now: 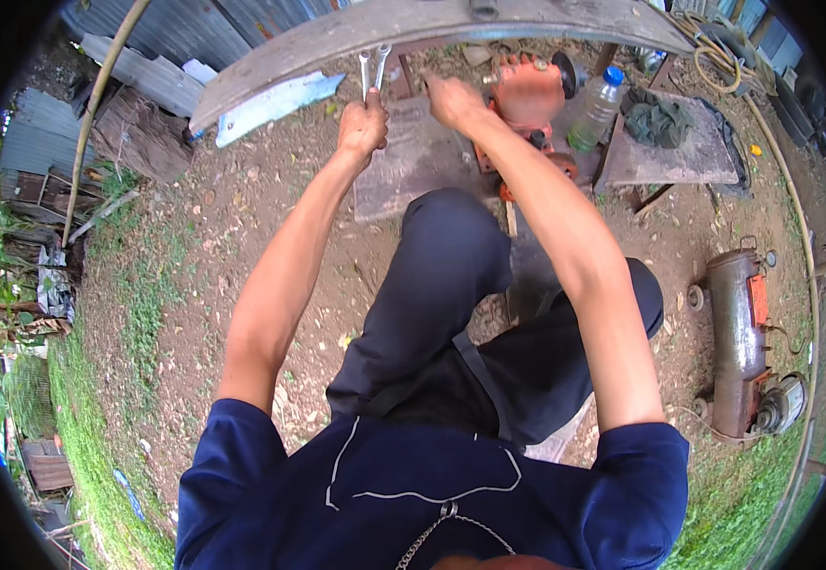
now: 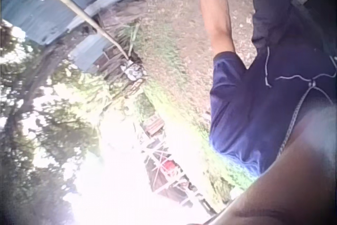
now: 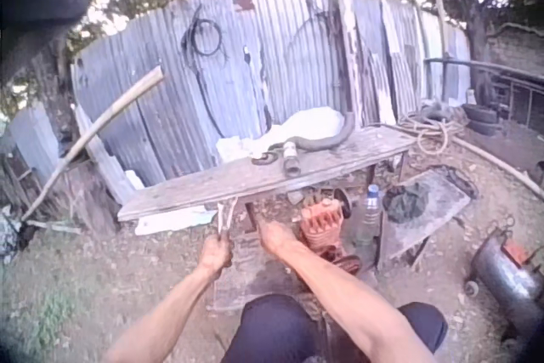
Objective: The person brushes a red pump head with a wire brush, pours liquid from a plastic bottle onto it, and wipes a small plate with a cloth. They then use two wrenches to tighten bolts on a pulley wheel.
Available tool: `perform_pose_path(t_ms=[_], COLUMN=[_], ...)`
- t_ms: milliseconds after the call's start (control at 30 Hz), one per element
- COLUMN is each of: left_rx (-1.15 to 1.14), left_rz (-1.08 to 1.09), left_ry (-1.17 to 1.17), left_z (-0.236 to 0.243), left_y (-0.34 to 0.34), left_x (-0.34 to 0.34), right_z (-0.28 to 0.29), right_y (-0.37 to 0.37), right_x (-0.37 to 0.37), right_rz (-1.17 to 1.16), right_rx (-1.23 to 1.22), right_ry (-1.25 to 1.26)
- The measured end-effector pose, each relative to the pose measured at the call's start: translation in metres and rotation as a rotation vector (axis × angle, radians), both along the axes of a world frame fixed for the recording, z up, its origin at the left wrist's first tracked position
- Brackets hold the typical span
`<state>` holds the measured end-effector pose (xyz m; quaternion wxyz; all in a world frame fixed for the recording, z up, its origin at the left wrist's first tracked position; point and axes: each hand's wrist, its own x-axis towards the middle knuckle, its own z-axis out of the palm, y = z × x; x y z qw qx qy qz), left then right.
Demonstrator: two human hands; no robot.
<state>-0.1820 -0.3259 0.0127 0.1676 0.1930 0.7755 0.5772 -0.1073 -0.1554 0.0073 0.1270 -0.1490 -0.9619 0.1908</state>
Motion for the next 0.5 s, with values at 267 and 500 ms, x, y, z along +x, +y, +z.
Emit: perform_pose_path(t_ms=[267, 500], left_rx=[-0.155, -0.066], left_rz=[-0.149, -0.188], left_ry=[0.013, -0.117], left_z=[0.066, -0.014], left_y=[0.031, 0.002], left_x=[-0.036, -0.012], right_z=[-0.009, -0.047], right_y=[0.002, -0.008], right_x=[0.004, -0.021], right_rz=[-0.095, -0.285], right_rx=[-0.119, -0.321], right_ry=[0.089, 0.038])
